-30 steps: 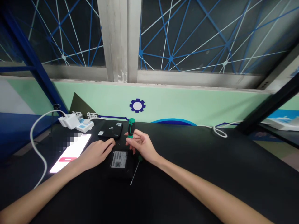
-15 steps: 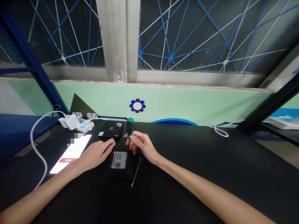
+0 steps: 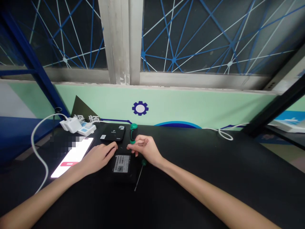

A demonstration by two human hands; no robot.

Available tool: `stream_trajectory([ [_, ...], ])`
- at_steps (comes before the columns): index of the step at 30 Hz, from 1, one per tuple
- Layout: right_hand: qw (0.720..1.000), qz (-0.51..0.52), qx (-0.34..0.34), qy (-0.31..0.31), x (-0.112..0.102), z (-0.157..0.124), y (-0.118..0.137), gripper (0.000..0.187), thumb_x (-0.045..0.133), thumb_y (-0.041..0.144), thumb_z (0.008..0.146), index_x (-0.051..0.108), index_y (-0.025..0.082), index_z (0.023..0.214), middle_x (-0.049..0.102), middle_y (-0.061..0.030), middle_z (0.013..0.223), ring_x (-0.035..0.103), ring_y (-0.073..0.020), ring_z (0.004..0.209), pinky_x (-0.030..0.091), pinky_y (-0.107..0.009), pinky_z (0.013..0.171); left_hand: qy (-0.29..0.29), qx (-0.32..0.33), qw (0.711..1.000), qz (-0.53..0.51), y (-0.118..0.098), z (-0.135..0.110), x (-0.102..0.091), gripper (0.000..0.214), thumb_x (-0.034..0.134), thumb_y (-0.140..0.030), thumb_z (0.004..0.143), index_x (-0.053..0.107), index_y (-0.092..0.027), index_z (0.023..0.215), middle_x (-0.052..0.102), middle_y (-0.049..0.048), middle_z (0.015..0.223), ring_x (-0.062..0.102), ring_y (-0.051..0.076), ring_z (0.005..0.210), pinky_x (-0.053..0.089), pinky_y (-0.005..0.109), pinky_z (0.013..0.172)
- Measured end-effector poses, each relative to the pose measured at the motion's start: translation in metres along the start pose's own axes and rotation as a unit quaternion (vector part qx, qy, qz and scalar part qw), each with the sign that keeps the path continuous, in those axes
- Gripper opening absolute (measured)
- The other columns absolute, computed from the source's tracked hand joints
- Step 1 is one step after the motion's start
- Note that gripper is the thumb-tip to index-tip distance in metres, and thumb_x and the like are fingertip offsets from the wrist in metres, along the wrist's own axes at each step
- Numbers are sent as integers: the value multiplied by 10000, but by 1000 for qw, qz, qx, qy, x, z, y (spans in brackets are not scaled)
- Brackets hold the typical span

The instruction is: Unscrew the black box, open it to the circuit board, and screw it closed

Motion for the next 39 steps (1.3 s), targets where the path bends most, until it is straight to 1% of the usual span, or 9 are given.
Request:
stream_trajectory([
  [3,1000,-2,-8,0,0,0,1,388,904,430,626,621,164,622,742,-49,669,548,-102,463,469,-241,442,1,-2,1000,-1,0,0,0,289,275,-333,1047,552,-250,1058,665,28,762,692,243,725,403,286,620],
  [6,1000,-6,-17,-3,-1,0,2,345,894,434,641,681,163,647,713,-32,634,536,-103,462,466,-245,444,-1,1,1000,-5,1,0,0,297,267,-339,1050,551,-255,1067,667,28,763,692,252,726,397,289,615],
  [11,1000,-11,-7,-10,-3,0,-1,323,896,429,641,730,153,667,661,-6,564,531,-96,446,441,-235,440,-2,4,1000,-7,1,0,0,294,263,-343,1052,543,-254,1054,658,20,756,688,242,718,380,285,612],
  [15,1000,-4,-11,-8,-5,0,-5,285,888,408,665,761,155,692,657,-3,570,518,-86,448,430,-231,445,-5,7,1000,-5,1,0,0,288,263,-346,1055,537,-258,1059,652,17,755,685,244,723,370,288,610],
  [21,999,14,-33,-7,-10,0,-9,224,863,356,721,758,161,690,682,-13,614,523,-86,459,422,-232,458,-4,11,1000,-9,1,-1,-1,295,260,-363,1054,538,-263,1064,621,2,712,659,234,675,343,284,587],
  [27,998,36,-42,-20,-11,0,-10,284,850,365,739,695,151,636,720,-36,666,519,-83,452,417,-241,469,-7,15,1000,-15,3,-2,0,304,253,-376,1054,536,-266,1071,603,-5,694,642,229,654,315,277,572],
  [34,997,36,-55,-34,-12,-2,-11,253,810,396,786,725,158,770,649,3,598,510,-89,462,419,-239,479,-11,15,1000,-19,2,-1,-1,291,261,-369,1050,533,-265,1048,573,-16,663,626,221,626,294,275,561],
  [36,997,36,-57,-37,-11,-3,-10,261,793,406,802,722,155,807,658,-5,634,509,-91,472,431,-243,480,-7,13,1000,-22,2,-1,-1,288,264,-367,1049,531,-263,1033,563,-20,651,617,216,613,286,273,556],
  [39,995,43,-66,-55,-9,-3,-9,284,773,428,813,704,154,840,705,-39,766,515,-93,493,452,-250,480,-3,11,1000,-24,1,-1,-3,289,265,-371,1049,532,-263,1025,554,-24,642,602,208,596,277,270,552],
])
Point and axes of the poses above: each hand's wrist, its own z-axis towards the middle knuckle, its own x-axis out of the palm, y = z × x, the point moved 2 cm from there along z, towards the middle knuckle
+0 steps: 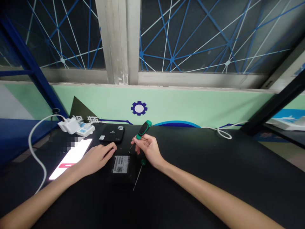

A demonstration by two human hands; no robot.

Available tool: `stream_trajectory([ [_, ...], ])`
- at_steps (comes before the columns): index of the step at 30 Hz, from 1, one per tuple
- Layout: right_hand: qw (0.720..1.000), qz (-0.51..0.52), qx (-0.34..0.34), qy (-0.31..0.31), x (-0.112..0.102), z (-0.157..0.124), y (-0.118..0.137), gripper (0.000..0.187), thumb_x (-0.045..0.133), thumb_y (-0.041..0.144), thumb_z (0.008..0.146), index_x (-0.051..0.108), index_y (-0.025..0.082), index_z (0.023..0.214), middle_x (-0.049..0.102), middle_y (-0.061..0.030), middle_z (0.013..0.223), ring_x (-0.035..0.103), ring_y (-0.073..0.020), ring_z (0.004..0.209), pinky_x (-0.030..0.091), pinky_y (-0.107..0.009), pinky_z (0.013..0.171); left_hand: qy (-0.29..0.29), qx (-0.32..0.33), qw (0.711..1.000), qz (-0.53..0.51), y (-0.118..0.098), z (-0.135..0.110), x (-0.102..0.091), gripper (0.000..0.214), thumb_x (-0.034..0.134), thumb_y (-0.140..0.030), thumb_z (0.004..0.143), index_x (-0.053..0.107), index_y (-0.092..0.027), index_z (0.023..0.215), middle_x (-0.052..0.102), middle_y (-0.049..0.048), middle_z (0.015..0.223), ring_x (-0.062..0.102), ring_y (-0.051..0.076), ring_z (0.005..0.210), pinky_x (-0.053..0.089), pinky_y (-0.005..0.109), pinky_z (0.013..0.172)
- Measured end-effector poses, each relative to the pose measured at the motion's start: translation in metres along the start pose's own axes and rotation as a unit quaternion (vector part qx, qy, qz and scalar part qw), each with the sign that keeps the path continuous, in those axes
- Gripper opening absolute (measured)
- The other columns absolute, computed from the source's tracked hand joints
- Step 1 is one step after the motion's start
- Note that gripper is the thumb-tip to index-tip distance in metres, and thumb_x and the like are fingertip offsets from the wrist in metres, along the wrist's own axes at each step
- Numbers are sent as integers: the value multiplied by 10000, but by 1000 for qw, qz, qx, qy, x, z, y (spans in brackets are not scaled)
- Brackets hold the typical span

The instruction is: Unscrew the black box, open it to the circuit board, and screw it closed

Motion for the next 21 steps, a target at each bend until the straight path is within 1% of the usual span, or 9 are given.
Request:
stream_trajectory([
  [2,1000,-3,-7,-11,2,0,1,305,764,446,817,694,153,867,717,-55,826,520,-95,501,458,-255,483,-1,1,1000,-2,0,0,-1,289,266,-372,1049,534,-265,1031,556,-25,645,602,207,602,277,269,556],
  [4,1000,-24,-7,-15,3,-1,2,326,747,466,828,692,149,876,699,-44,766,522,-101,501,458,-261,498,-3,3,1000,-3,0,-1,-1,288,270,-375,1050,536,-266,1034,562,-24,653,607,209,612,276,269,561],
  [7,998,-65,-8,-17,5,-2,4,361,742,497,822,693,142,864,628,-11,661,535,-115,523,461,-267,532,-11,6,1000,-4,1,-1,-1,281,284,-365,1049,545,-266,1024,591,-19,673,621,211,630,270,269,565],
  [11,996,-83,-17,-25,8,-2,5,384,764,521,789,671,152,838,607,-13,712,542,-120,563,491,-276,563,-26,10,1000,-3,0,-2,-1,261,317,-342,1039,562,-266,989,609,-21,669,621,203,623,251,267,560],
  [14,997,-79,-4,-15,9,-1,3,377,767,518,785,660,159,829,618,-18,715,571,-134,593,513,-279,577,-32,9,999,-5,0,-2,-1,252,338,-328,1030,573,-265,965,615,-21,670,615,196,616,236,265,554],
  [16,998,-70,3,-6,9,-2,3,356,778,495,780,657,162,814,638,-27,741,598,-143,631,533,-285,613,-36,0,999,-7,-1,-2,-2,239,354,-316,1019,578,-266,954,611,-24,660,602,188,599,228,263,551],
  [19,998,-58,11,6,8,-3,6,319,791,461,775,673,169,830,671,-33,782,627,-154,675,549,-300,667,-50,-30,998,-12,-1,-1,-4,220,376,-306,1000,578,-265,921,571,-39,605,552,168,542,223,262,547],
  [21,998,-63,10,17,9,-4,9,317,752,479,809,701,166,824,687,-41,780,634,-159,679,544,-302,672,-62,-48,997,-19,-1,0,-5,216,386,-303,989,570,-263,883,541,-49,573,516,157,513,223,261,542],
])
Point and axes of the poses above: each hand's wrist, its own z-axis towards the middle knuckle, its own x-axis out of the palm, y = z × x, the point moved 2 cm from there along z, towards the middle knuckle
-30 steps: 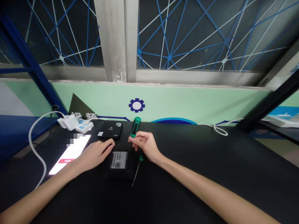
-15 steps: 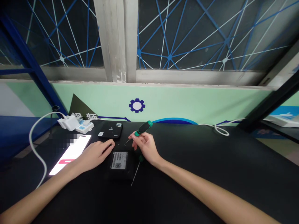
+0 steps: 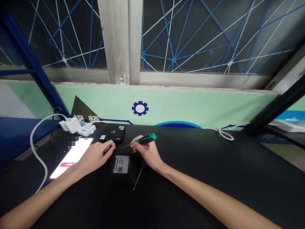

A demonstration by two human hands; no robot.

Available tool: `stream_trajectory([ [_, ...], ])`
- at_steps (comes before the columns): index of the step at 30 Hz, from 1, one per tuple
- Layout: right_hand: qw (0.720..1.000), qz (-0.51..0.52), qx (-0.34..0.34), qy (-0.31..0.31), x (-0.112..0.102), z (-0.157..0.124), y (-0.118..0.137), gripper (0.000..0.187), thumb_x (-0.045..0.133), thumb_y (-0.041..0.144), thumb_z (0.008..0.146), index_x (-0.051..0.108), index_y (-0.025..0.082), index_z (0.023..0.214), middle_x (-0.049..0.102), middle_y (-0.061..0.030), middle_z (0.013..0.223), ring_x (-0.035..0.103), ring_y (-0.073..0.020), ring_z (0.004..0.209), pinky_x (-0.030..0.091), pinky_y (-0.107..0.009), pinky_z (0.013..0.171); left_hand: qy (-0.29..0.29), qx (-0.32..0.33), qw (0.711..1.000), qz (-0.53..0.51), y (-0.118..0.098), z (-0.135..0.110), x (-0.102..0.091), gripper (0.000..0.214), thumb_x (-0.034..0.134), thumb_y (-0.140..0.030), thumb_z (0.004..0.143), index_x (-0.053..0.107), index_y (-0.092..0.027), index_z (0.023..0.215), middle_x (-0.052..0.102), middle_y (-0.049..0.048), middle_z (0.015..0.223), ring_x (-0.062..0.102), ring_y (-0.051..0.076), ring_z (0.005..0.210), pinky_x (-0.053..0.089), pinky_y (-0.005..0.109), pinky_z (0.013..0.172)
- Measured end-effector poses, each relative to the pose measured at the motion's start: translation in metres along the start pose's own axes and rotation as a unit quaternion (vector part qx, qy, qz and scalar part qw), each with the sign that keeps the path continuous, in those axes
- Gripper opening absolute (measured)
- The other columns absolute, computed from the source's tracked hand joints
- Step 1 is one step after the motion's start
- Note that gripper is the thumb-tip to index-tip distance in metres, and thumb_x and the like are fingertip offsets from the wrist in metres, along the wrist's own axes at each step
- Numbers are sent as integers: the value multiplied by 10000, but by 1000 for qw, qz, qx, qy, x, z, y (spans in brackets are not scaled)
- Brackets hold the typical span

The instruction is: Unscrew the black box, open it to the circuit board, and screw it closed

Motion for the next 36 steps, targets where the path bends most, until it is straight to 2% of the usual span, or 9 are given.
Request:
stream_trajectory([
  [5,1000,-23,-10,16,0,-2,6,488,597,581,899,772,148,757,703,-68,716,637,-174,656,534,-307,656,-8,0,1000,-13,-1,0,0,195,416,-289,965,549,-258,826,502,-66,533,477,144,491,240,258,530],
  [8,1000,-11,-4,14,0,-3,5,522,585,606,896,797,140,792,726,-83,725,648,-179,646,536,-311,654,4,22,1000,-21,-3,-1,2,153,436,-310,964,570,-267,904,521,-71,548,510,145,505,266,253,532],
  [13,1000,-10,-3,23,0,-2,2,445,604,555,903,762,144,835,726,-70,753,647,-169,644,534,-299,642,24,47,998,-22,-4,-2,3,262,403,-345,988,584,-290,1170,566,-61,580,578,167,543,307,254,539],
  [17,999,-8,-2,33,0,-1,3,352,627,488,909,701,156,823,716,-53,754,632,-151,624,518,-280,624,34,61,997,-20,-5,-2,1,336,367,-363,1008,589,-306,1255,579,-51,576,597,180,558,329,255,552],
  [23,998,-9,-2,60,-1,0,1,388,599,481,927,695,147,756,700,-54,713,617,-148,609,516,-266,591,33,73,996,-28,-4,-3,0,341,365,-357,1018,649,-305,1200,602,-41,578,605,172,548,349,254,569],
  [33,999,32,14,38,-7,1,-6,380,565,448,932,685,148,731,690,-52,670,593,-142,570,484,-239,534,31,60,998,-19,-4,-2,1,328,382,-362,1004,659,-305,1171,624,-37,597,629,185,593,344,268,585],
  [36,998,51,17,24,-9,2,-8,374,558,427,921,677,151,698,677,-46,631,573,-136,537,458,-229,506,22,41,999,-12,-3,-1,0,286,415,-380,980,665,-277,1073,583,-46,562,586,171,548,317,265,557],
])
Point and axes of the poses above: each hand's wrist, its own z-axis towards the middle knuckle, its own x-axis out of the palm, y = z × x, the point moved 2 cm from there along z, towards the middle knuckle
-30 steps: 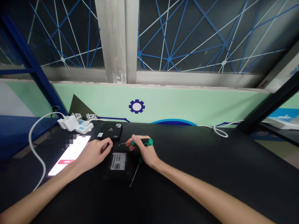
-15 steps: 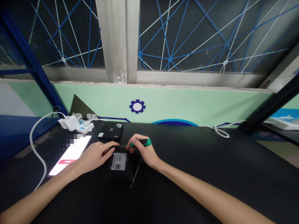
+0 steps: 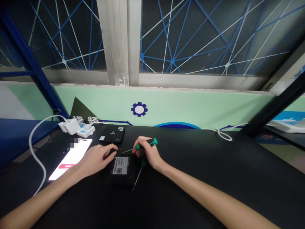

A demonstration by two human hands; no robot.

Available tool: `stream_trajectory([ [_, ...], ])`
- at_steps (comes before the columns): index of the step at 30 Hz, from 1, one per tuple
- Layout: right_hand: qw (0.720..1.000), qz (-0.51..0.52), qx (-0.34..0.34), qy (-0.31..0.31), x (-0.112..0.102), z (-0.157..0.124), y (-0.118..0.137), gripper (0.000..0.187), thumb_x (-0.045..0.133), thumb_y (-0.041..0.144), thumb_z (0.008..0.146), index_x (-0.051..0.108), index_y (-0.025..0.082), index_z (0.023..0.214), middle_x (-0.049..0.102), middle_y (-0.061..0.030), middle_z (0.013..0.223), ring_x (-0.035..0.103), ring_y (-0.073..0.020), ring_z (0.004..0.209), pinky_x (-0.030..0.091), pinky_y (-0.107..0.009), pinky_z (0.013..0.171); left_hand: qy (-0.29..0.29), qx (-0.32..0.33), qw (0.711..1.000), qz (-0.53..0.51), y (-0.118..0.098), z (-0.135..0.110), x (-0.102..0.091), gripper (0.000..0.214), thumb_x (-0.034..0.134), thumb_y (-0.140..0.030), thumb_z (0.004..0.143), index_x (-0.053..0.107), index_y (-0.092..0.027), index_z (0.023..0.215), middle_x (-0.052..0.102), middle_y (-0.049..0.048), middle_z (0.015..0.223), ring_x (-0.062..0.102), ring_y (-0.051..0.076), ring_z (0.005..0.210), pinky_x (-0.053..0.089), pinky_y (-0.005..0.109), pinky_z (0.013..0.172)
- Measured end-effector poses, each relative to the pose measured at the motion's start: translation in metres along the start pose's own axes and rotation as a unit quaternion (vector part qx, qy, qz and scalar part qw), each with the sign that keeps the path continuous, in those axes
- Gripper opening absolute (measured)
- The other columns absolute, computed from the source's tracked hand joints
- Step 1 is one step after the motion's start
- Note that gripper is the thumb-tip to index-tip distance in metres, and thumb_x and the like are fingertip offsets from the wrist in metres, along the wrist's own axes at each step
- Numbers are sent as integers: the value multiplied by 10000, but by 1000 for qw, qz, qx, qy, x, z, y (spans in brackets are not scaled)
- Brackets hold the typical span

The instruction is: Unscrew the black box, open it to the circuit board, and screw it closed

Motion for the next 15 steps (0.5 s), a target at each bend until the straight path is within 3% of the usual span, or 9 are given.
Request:
stream_trajectory([
  [8,1000,29,8,-2,-2,2,1,374,531,393,848,646,158,581,588,-22,473,445,-111,372,301,-219,372,-10,-2,1000,2,1,-1,-1,309,536,-527,894,558,-235,795,525,-59,511,522,148,503,288,262,524],
  [15,999,34,25,11,-2,3,6,342,525,376,740,613,156,494,478,-3,404,323,-87,319,156,-233,361,2,18,1000,2,1,-2,-3,346,530,-556,892,549,-234,768,488,-54,521,476,137,493,264,257,508],
])
Point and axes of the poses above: each hand's wrist, its own z-axis towards the middle knuckle, its own x-axis out of the palm, y = z × x, the point moved 2 cm from there along z, towards the middle knuckle
